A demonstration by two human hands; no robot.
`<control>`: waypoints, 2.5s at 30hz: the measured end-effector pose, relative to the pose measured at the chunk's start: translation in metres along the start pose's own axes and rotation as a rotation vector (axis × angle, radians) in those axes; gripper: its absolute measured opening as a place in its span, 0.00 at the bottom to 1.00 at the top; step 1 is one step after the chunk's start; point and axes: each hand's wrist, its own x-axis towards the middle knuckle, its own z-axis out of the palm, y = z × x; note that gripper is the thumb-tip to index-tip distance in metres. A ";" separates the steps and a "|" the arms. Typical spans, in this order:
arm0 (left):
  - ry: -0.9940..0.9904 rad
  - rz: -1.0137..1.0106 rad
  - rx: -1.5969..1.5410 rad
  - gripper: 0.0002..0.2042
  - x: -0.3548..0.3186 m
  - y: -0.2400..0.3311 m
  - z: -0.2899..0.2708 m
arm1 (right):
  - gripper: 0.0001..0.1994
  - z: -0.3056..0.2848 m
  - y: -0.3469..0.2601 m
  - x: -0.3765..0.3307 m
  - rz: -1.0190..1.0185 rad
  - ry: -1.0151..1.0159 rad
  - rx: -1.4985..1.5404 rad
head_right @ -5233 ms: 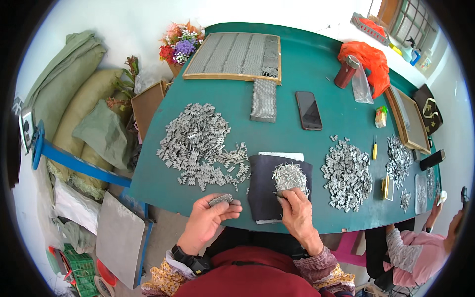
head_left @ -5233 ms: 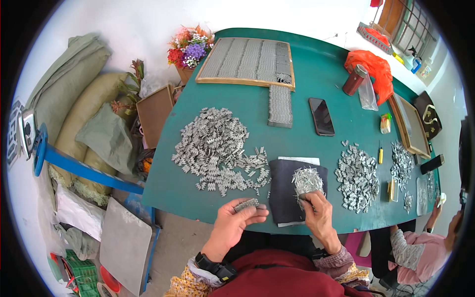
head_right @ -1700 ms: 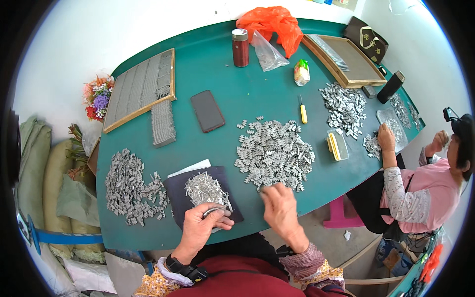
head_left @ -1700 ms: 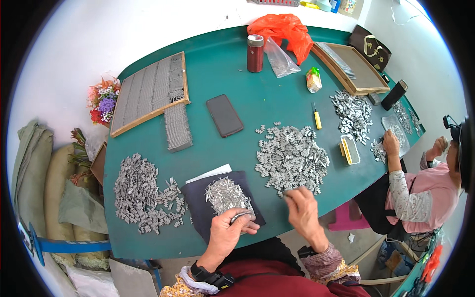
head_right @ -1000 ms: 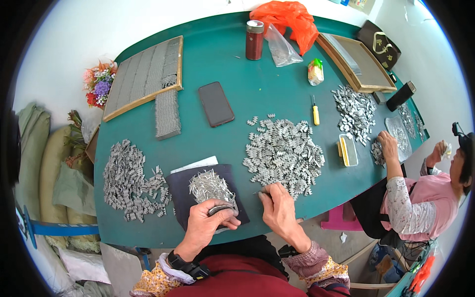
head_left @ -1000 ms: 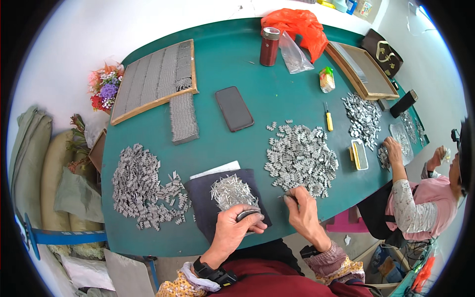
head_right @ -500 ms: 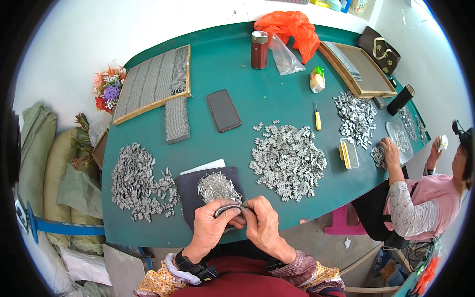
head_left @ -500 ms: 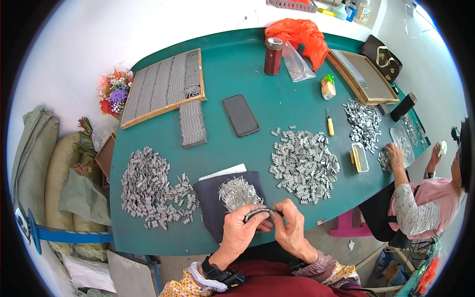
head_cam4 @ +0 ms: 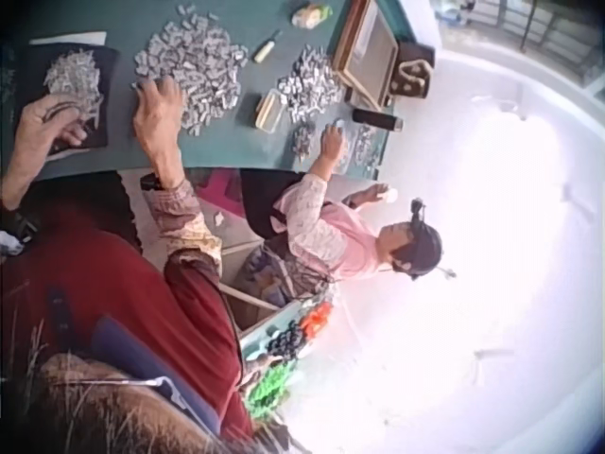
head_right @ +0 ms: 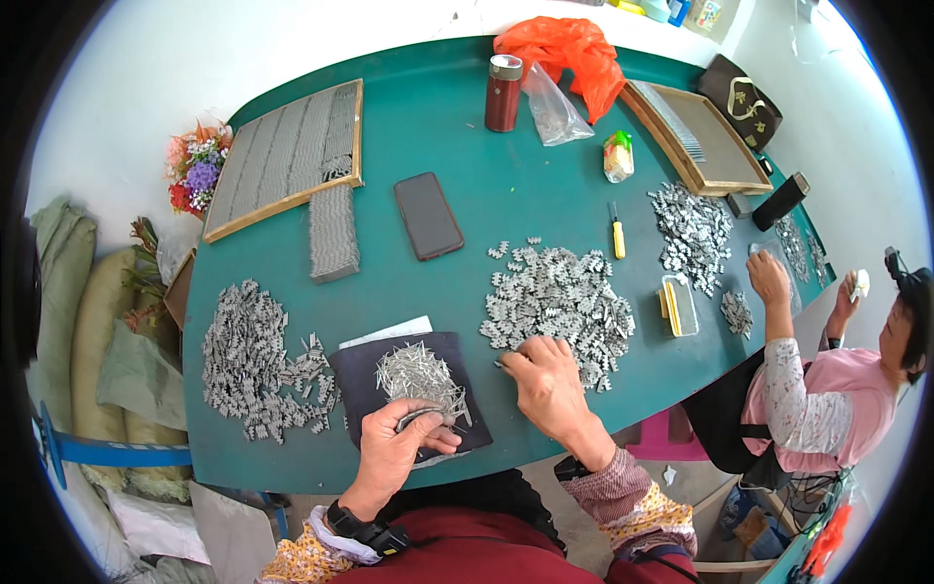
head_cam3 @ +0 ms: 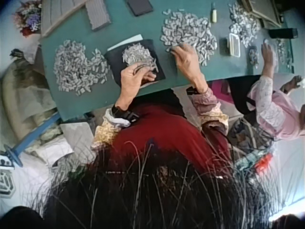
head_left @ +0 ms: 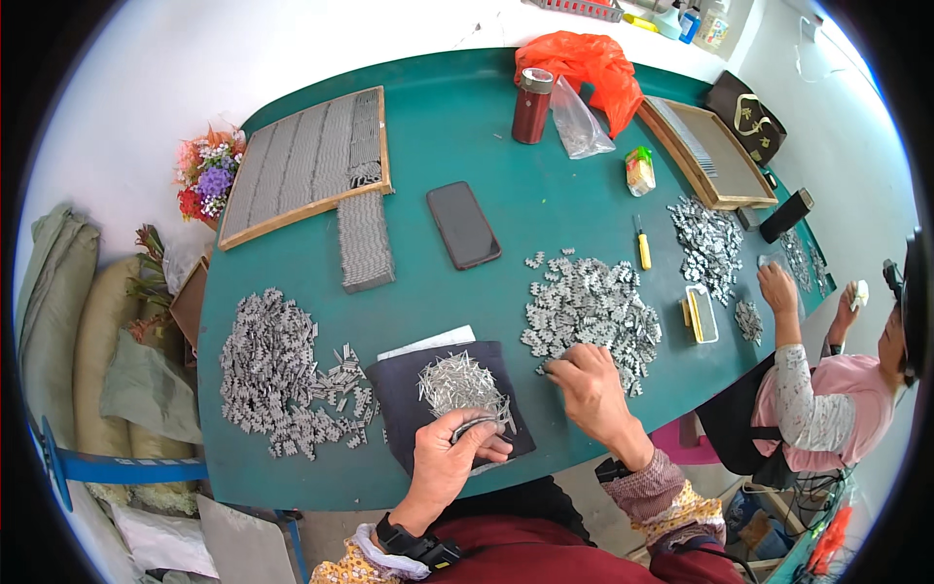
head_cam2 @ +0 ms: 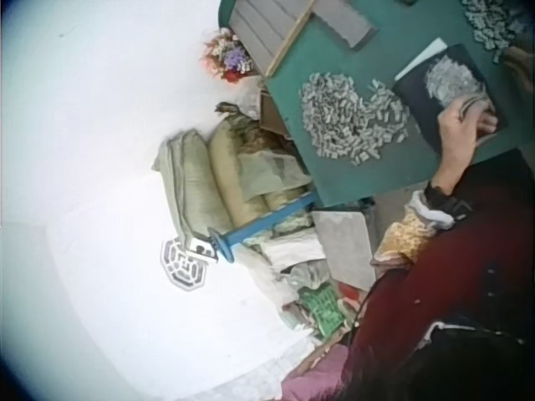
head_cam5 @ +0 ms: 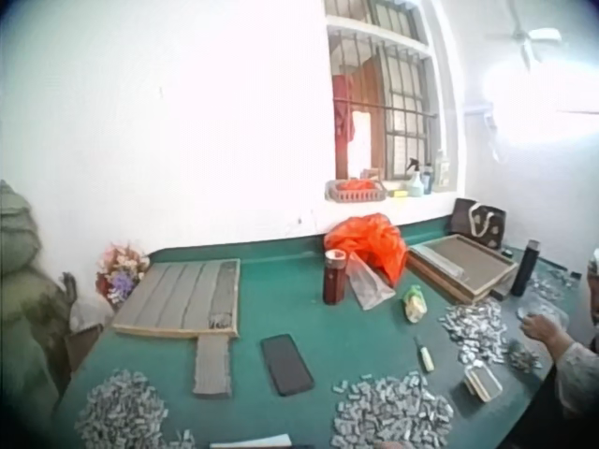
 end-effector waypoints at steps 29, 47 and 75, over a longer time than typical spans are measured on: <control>-0.023 0.016 -0.129 0.08 0.001 0.013 0.007 | 0.03 0.007 -0.066 -0.005 0.361 0.049 0.612; 0.040 0.060 -0.149 0.09 -0.008 0.005 -0.008 | 0.05 0.015 -0.081 -0.017 0.361 -0.132 0.635; -0.007 0.041 -0.046 0.06 -0.036 0.012 -0.030 | 0.05 0.028 -0.106 -0.019 -0.018 -0.032 0.572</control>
